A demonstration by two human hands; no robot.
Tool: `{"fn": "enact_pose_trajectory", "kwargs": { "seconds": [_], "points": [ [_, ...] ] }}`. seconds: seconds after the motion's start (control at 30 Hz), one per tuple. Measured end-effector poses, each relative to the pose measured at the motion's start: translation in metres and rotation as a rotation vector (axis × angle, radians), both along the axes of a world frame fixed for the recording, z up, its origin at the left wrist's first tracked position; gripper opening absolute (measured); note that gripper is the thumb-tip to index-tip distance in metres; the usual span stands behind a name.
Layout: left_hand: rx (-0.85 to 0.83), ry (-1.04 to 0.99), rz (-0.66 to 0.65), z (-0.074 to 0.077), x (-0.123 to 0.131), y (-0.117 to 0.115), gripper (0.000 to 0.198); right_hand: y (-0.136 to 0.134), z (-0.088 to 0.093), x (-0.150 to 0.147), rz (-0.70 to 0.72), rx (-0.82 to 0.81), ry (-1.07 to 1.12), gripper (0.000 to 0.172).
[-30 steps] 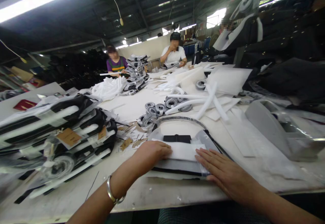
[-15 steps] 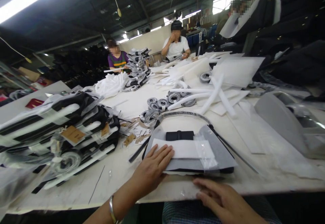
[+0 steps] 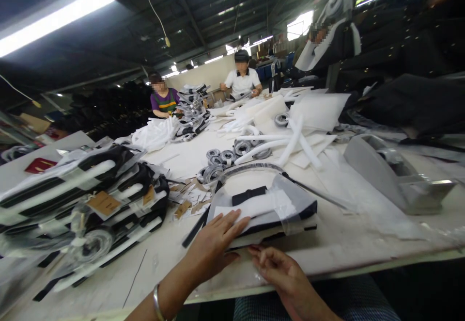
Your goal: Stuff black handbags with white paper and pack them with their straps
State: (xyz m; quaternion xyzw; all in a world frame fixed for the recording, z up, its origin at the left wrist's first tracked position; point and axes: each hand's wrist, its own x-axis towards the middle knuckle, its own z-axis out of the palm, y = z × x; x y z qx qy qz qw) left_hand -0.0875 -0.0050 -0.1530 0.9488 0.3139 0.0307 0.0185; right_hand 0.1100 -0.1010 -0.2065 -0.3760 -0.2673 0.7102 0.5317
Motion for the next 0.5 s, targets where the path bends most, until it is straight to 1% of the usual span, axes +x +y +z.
{"fn": "enact_pose_trajectory", "kwargs": {
  "seconds": [0.07,0.13,0.27,0.33,0.4,0.47,0.5],
  "points": [
    [0.058,-0.044,0.03,0.001,0.003,-0.004,0.106,0.0,0.0,0.0,-0.043,0.045,0.008,0.025],
    [0.149,-0.108,0.072,-0.005,0.007,-0.007,0.101,0.001,0.001,0.003,-0.062,0.095,0.02,0.024],
    [0.331,-0.25,0.158,-0.031,0.017,-0.01,0.088,0.006,0.001,0.008,-0.067,0.183,-0.002,0.021],
    [0.391,-0.288,0.169,-0.044,0.023,-0.009,0.084,0.01,0.001,0.014,-0.05,0.236,-0.09,0.018],
    [0.423,-0.298,0.17,-0.052,0.026,-0.007,0.082,0.014,0.003,0.027,0.007,0.312,-0.305,0.013],
    [0.412,-0.286,0.174,-0.055,0.026,-0.005,0.085,0.02,0.006,0.051,0.039,0.442,-0.656,0.018],
    [0.392,-0.279,0.188,-0.055,0.025,-0.004,0.086,0.024,0.008,0.068,0.017,0.52,-0.853,0.022]
  ]
}}
